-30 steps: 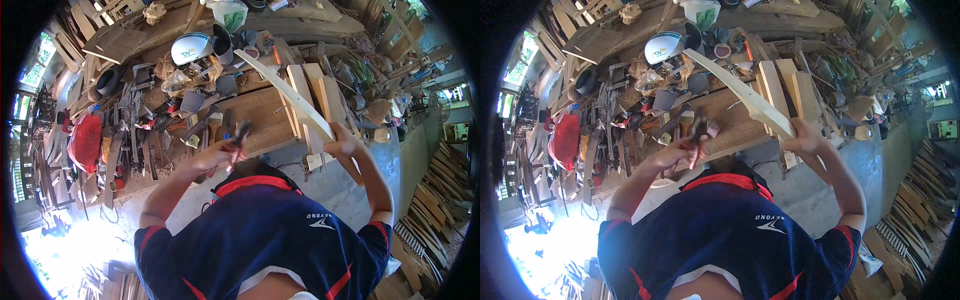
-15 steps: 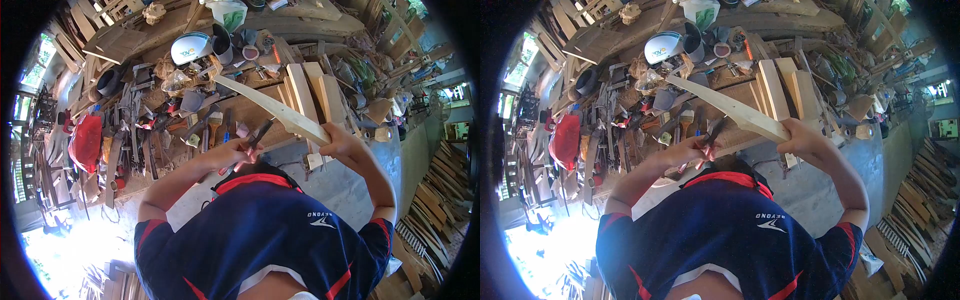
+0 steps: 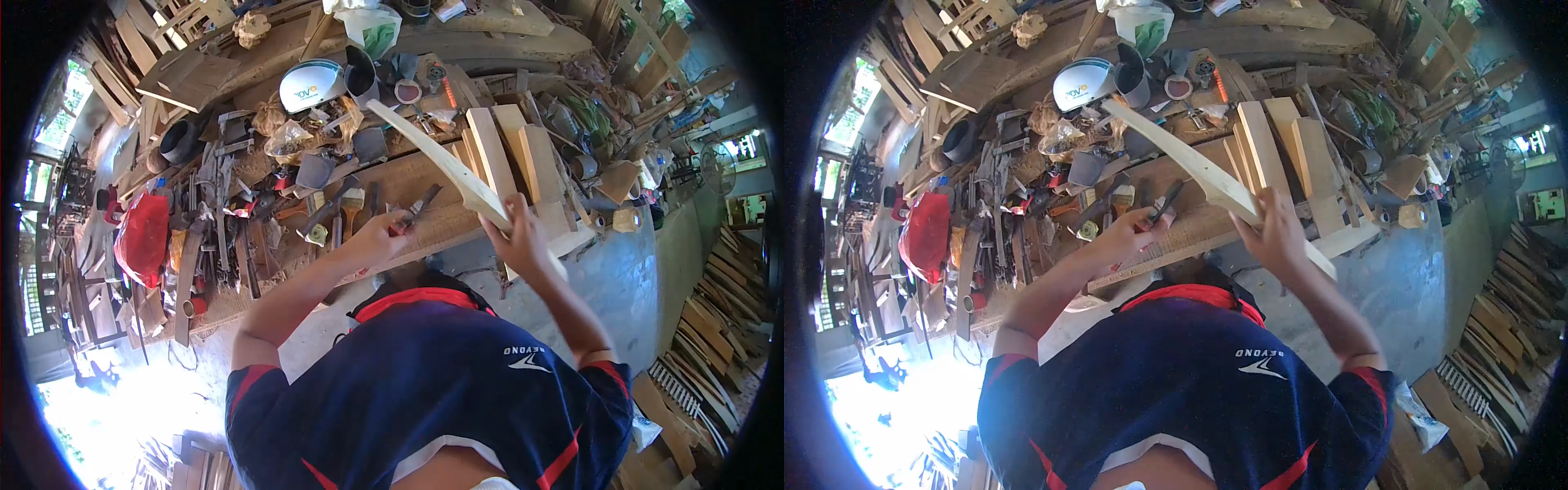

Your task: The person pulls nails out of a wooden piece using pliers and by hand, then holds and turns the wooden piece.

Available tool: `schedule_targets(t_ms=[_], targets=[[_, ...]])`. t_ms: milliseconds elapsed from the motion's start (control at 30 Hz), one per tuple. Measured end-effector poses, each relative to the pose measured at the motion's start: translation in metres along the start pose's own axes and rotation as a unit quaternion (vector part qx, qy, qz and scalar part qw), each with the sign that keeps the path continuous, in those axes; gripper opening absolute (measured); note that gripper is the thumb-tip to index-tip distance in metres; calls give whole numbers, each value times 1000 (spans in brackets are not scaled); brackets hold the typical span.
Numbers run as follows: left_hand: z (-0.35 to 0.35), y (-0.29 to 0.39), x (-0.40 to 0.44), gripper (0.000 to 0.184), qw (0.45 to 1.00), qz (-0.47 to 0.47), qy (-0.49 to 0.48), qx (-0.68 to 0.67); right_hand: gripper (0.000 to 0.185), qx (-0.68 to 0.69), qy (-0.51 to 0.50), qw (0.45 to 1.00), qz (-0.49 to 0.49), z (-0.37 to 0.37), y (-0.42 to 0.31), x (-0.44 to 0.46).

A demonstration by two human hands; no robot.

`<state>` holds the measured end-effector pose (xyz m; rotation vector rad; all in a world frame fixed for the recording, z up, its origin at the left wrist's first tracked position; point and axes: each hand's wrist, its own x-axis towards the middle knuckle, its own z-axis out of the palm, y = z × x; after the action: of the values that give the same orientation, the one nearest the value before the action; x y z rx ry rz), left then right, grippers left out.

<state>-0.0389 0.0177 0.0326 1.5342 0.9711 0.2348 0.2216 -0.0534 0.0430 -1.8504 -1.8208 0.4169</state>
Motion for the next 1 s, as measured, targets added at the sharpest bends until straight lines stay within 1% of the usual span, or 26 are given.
schedule_targets(t_ms=[67,100,167,200,267,300,333,367,400,433,467,500,533,567,600,633,667,700,733,767,800,867,900,967,1000], targets=[[7,-29,26,28,999,-33,13,-30,38,-35,128,991,6,34,8,9],[11,-36,36,28,999,-33,11,-30,38,-37,128,991,7,53,17,14],[19,-45,51,32,997,-71,38,8,36,-46,178,979,90,91,33,27],[23,-47,53,32,997,-71,39,9,36,-45,179,979,90,103,34,32],[31,-49,56,34,995,-92,25,20,34,-34,181,967,178,121,34,40],[33,-50,55,34,995,-93,24,21,34,-69,156,964,202,125,38,43],[35,-52,54,33,992,-124,25,19,34,-68,156,964,204,127,42,42],[36,-54,54,33,987,-155,26,17,35,-70,120,969,203,129,46,40],[38,-64,55,33,987,-158,26,19,35,-71,84,973,202,131,48,39],[39,-77,57,31,991,-119,42,52,35,-69,83,973,204,130,44,38],[41,-91,58,29,992,-81,56,84,35,-89,43,970,224,129,40,37],[42,-96,56,29,991,-83,52,86,35,-108,5,964,244,130,37,36],[43,-101,54,25,992,-105,39,59,35,-107,5,963,248,133,37,34],[43,-106,52,20,991,-128,26,32,35,-100,-18,964,247,138,38,31],[41,-108,49,20,991,-129,23,35,36,-93,-41,964,244,143,39,29],[40,-110,45,19,982,-186,-4,-16,36,-83,-79,964,241,146,39,27],[40,-113,41,18,967,-243,-31,-67,36,-82,-81,963,243,151,39,24],[40,-121,40,18,967,-245,-32,-66,37,-89,-107,958,251,155,36,23],[42,-132,40,17,962,-268,-38,-38,38,-96,-134,952,258,159,35,21],[43,-142,40,16,956,-290,-44,-9,38,-89,-148,948,267,168,39,19],[44,-143,38,16,955,-292,-45,-9,38,-87,-150,948,268,172,39,16],[44,-142,35,17,926,-368,-48,-73,37,-65,-177,945,267,179,40,12],[46,-146,34,17,925,-370,-48,-73,37,-64,-178,945,267,183,42,11],[51,-154,35,17,920,-384,0,-80,37,-60,-189,942,272,191,45,8],[52,-153,33,17,919,-385,0,-79,37,-60,-189,941,273,191,45,7]])
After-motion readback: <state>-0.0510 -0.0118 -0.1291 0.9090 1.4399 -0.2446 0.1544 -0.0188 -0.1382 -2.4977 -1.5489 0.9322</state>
